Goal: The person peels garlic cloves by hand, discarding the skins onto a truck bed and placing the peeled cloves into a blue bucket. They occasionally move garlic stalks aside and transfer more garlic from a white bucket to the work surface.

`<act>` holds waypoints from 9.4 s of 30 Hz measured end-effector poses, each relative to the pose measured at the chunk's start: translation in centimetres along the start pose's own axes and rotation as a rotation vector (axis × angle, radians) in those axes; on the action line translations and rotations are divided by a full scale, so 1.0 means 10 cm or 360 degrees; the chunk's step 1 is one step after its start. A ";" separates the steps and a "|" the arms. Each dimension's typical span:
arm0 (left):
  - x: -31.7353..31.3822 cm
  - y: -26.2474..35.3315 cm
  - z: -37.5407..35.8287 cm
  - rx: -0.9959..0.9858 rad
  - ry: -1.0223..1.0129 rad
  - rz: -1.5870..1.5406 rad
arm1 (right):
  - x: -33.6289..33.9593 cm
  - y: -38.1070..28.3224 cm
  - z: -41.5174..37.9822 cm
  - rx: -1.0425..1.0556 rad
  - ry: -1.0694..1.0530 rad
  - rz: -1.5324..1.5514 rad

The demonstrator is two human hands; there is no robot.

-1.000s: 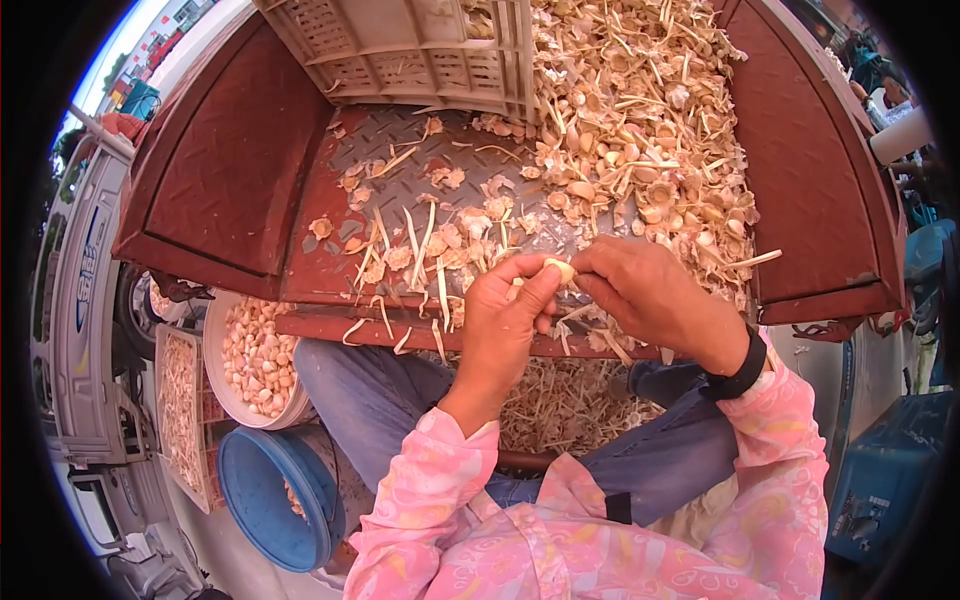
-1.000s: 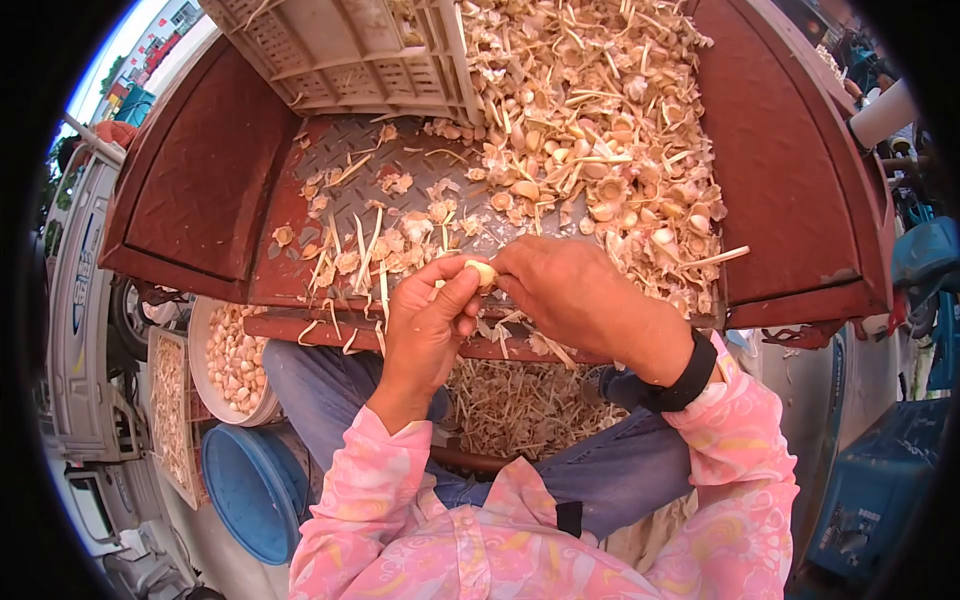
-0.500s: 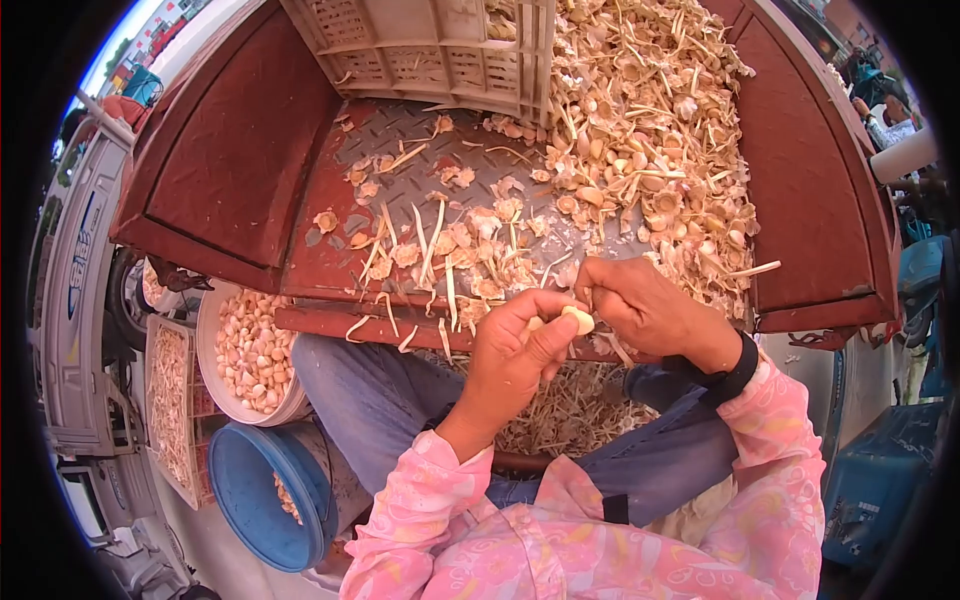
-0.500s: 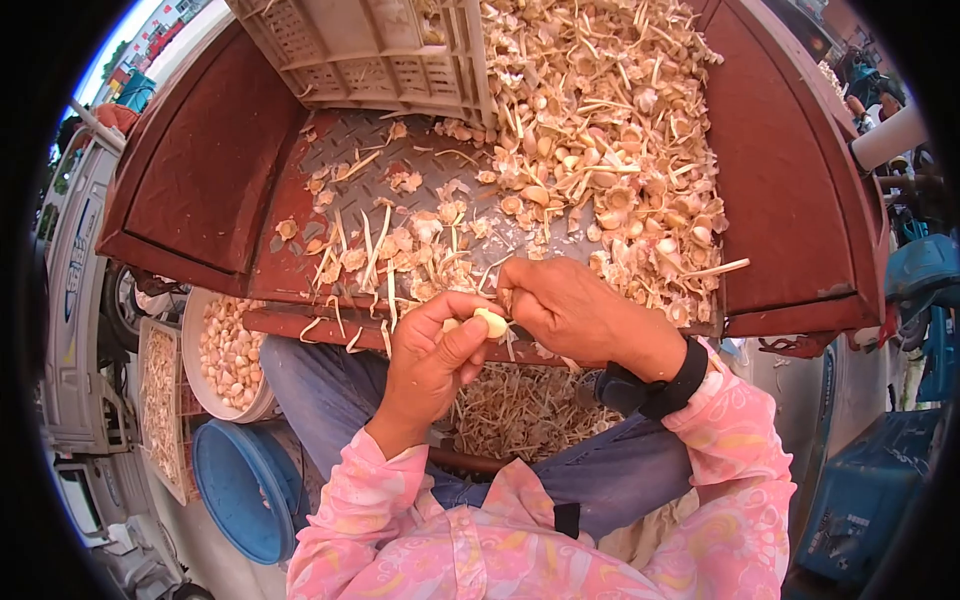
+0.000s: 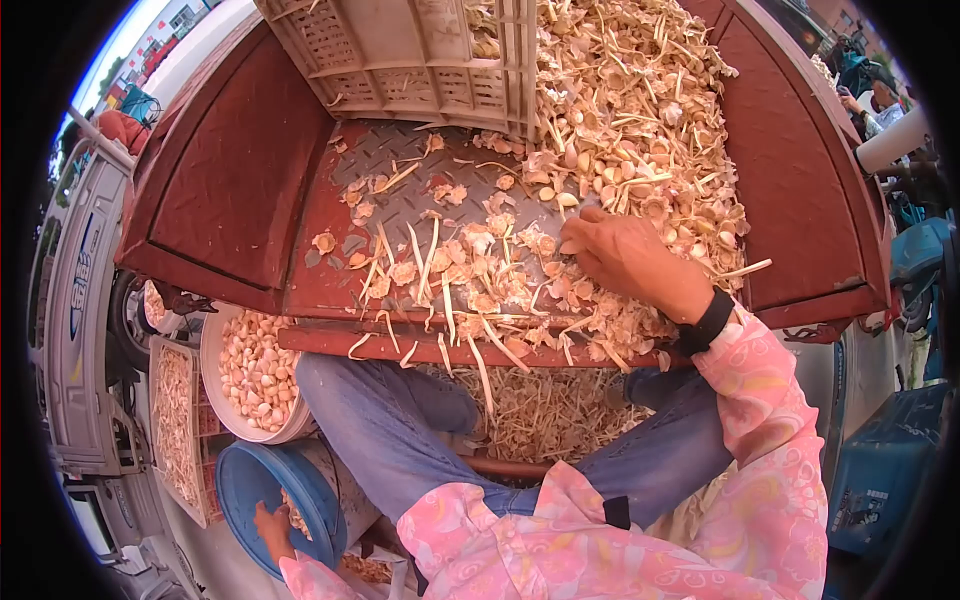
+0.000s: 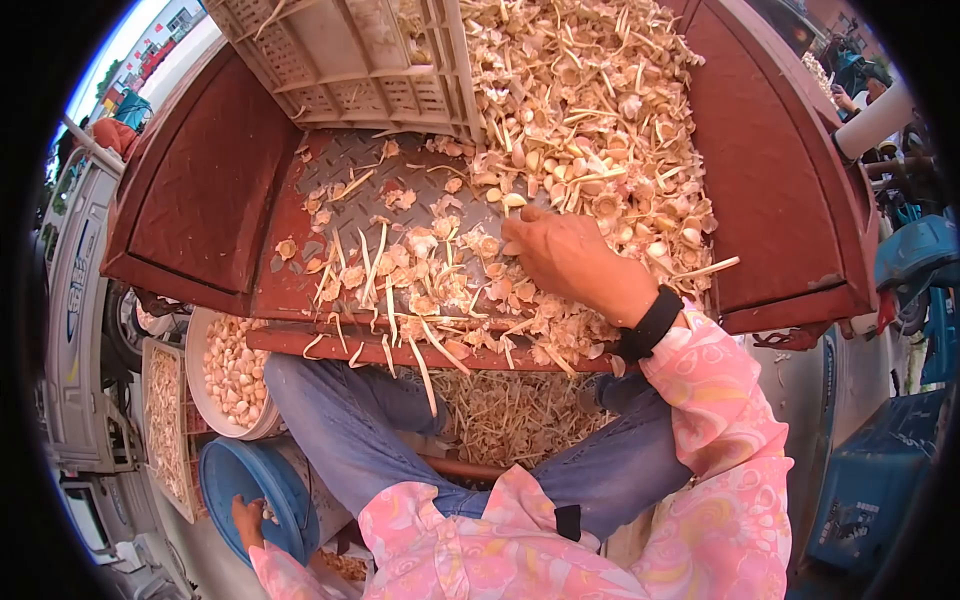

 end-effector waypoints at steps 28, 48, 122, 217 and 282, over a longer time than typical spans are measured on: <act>0.46 5.80 -2.22 -0.1570 -0.1394 -0.1876 | 0.18 -0.40 -0.17 0.0298 0.0015 0.0233; 0.47 5.31 -2.36 -0.0934 -0.1663 -0.2621 | 0.18 -0.61 -0.40 0.0302 0.0043 0.0018; 0.14 5.23 -2.64 -0.0064 -0.2706 -0.3018 | 0.21 -0.44 -0.43 -0.0100 0.0096 0.1037; 0.71 5.46 -2.42 -0.2225 -0.0402 -0.0828 | 0.52 0.65 -0.29 -0.0141 0.0711 -0.0488; 2.21 4.42 -3.67 -0.1994 -0.3791 -0.3244 | 0.08 0.18 -0.19 -0.0016 0.0103 0.0238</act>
Point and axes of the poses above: each hand's wrist, its own z-axis towards the middle knuckle, its own x-axis out of the back of the hand, y = z × x, the point moved 9 cm from there along z, towards the middle knuckle, and after that the axes turned 1 degree about z, right-handed, at the moved point
